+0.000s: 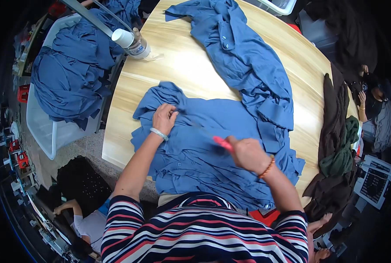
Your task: Trim excess threads and fabric from garments using a pair of scissors.
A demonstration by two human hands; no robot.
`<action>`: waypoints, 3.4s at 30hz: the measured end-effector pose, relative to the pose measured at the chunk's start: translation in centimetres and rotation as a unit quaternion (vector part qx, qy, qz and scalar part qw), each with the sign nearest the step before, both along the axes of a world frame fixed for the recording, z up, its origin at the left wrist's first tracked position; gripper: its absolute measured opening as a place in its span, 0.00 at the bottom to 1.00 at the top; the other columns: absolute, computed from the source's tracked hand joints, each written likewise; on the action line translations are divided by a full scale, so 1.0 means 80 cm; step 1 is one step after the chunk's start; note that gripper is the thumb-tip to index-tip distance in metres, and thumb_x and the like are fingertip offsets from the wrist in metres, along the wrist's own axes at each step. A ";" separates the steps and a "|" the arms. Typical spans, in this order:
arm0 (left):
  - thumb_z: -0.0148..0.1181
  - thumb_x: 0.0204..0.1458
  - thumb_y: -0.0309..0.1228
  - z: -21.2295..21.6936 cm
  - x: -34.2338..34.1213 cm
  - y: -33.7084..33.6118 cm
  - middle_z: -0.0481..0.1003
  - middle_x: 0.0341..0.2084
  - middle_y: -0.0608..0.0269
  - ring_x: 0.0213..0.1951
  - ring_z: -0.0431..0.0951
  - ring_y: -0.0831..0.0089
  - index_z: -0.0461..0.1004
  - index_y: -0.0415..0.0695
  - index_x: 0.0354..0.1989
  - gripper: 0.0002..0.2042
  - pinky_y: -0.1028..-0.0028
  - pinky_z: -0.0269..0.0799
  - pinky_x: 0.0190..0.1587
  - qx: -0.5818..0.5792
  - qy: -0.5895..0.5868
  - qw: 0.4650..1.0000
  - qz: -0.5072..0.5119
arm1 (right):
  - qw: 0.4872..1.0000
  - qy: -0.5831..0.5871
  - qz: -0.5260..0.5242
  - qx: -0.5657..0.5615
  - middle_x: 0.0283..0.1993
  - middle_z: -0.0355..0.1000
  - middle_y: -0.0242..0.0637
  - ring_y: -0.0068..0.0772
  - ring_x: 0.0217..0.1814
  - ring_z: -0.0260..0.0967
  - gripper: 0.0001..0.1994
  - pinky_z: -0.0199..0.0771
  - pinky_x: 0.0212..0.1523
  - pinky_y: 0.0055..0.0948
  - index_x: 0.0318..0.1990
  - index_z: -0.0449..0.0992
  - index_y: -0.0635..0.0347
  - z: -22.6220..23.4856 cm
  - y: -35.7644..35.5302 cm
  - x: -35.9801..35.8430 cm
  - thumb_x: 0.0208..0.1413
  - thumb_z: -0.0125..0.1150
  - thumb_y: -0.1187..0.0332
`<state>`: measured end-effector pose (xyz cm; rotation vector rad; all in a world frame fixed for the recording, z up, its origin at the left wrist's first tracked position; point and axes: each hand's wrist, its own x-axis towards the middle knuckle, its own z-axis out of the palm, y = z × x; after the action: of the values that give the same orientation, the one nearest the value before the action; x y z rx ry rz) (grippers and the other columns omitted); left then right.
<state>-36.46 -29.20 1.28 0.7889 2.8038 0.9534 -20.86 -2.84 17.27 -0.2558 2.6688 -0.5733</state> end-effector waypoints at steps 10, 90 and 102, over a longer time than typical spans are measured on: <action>0.65 0.50 0.31 0.000 -0.006 -0.022 0.75 0.20 0.65 0.21 0.73 0.81 0.76 0.37 0.31 0.09 0.81 0.67 0.24 0.239 -0.392 0.883 0.100 | 1.000 -0.020 -0.002 -0.019 0.20 0.71 0.50 0.54 0.25 0.72 0.09 0.70 0.26 0.47 0.36 0.69 0.65 -0.008 -0.027 -0.036 0.52 0.54 0.68; 0.58 0.47 0.22 0.026 0.076 -0.040 0.69 0.57 0.57 0.60 0.67 0.60 0.73 0.46 0.53 0.21 0.63 0.60 0.61 0.018 -0.050 0.987 -0.154 | 0.994 -0.075 0.024 -0.071 0.20 0.71 0.46 0.49 0.23 0.72 0.09 0.69 0.23 0.44 0.38 0.69 0.61 0.013 -0.026 0.058 0.49 0.54 0.71; 0.55 0.49 0.21 0.016 0.048 -0.045 0.67 0.58 0.59 0.60 0.67 0.62 0.70 0.48 0.56 0.23 0.65 0.61 0.61 0.012 -0.003 0.980 -0.198 | 0.997 -0.069 0.022 0.031 0.21 0.72 0.50 0.51 0.23 0.72 0.08 0.70 0.25 0.46 0.36 0.69 0.62 0.025 -0.017 0.078 0.53 0.52 0.67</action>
<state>-32.58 -32.77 2.56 1.2796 2.4874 0.9149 -14.59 -4.23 19.26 -0.2489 2.5368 -0.4767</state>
